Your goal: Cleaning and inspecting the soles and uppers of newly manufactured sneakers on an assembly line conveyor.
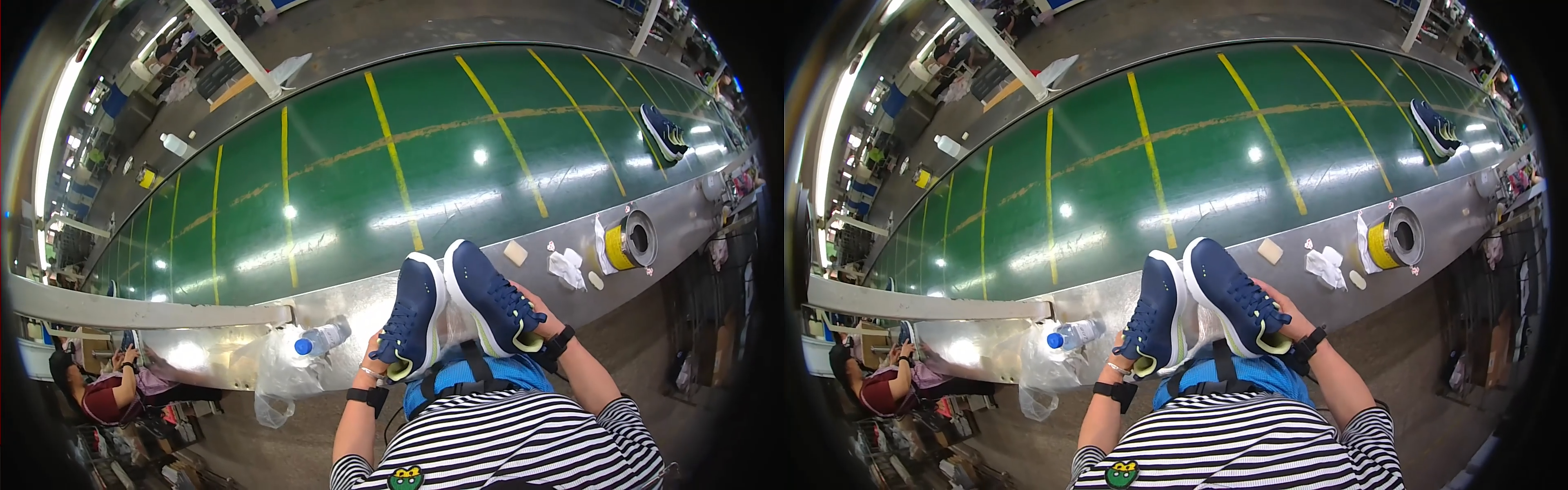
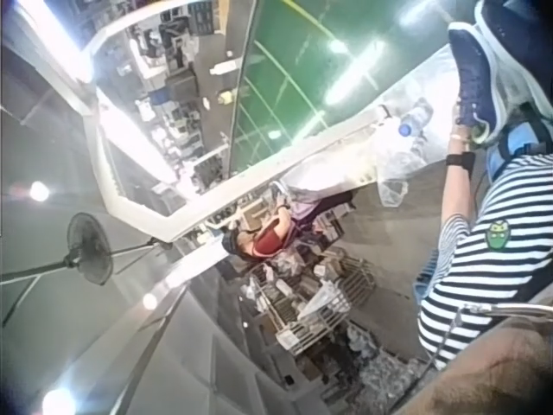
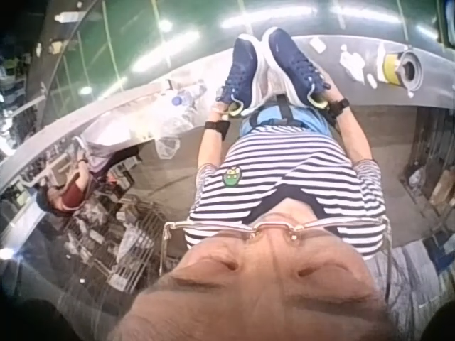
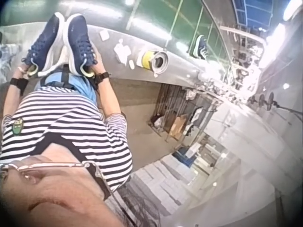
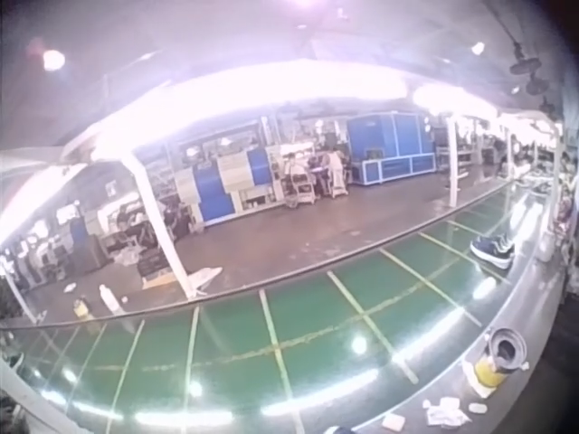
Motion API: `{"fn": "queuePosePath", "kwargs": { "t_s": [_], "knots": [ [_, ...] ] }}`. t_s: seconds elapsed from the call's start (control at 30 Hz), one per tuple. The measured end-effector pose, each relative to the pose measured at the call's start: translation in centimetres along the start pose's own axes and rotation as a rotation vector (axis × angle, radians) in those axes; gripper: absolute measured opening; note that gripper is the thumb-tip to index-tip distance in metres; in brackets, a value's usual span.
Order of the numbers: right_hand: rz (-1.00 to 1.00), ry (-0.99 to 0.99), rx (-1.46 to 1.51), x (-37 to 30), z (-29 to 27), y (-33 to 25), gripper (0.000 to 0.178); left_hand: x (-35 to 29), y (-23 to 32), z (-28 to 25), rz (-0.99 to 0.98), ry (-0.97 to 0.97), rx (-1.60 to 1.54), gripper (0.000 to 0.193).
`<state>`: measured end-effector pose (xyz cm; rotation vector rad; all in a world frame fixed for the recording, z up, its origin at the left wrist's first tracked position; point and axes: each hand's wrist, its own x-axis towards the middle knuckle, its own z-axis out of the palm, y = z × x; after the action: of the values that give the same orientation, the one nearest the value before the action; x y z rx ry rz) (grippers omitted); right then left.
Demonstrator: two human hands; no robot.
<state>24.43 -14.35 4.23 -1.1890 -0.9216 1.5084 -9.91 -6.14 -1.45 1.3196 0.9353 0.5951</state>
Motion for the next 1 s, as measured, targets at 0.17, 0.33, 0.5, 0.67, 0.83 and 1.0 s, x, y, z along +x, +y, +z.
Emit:
{"fn": "queuePosePath", "kwargs": {
  "t_s": [0.17, 0.33, 0.5, 0.67, 0.83, 1.0],
  "knots": [
    [0.015, -0.003, -0.017, 0.3, 0.2, -0.4, 0.062, -0.3, 0.0, -0.1, -0.082, 0.05, -0.173, 0.043],
    [0.025, -0.006, 0.102, 0.3, 0.1, -0.5, 0.061, -0.5, 0.9, 0.1, -0.071, 0.078, -0.229, 0.051],
    [0.057, 0.001, 0.139, 0.0, 0.2, -0.6, 0.059, -0.8, 2.8, 0.6, -0.04, 0.094, -0.199, 0.054],
    [0.035, 0.011, 0.092, -0.4, 0.2, -0.5, 0.059, -1.2, 4.9, 1.0, 0.003, 0.101, -0.073, 0.052],
    [0.046, 0.013, -0.04, -0.4, -0.6, 0.1, 0.056, -1.6, 5.3, 1.0, 0.034, 0.094, 0.021, 0.059],
    [-0.009, -0.049, -0.281, 0.1, -1.7, 1.1, 0.042, -1.9, 5.6, 1.5, -0.004, 0.086, -0.034, 0.059]
  ]
}}
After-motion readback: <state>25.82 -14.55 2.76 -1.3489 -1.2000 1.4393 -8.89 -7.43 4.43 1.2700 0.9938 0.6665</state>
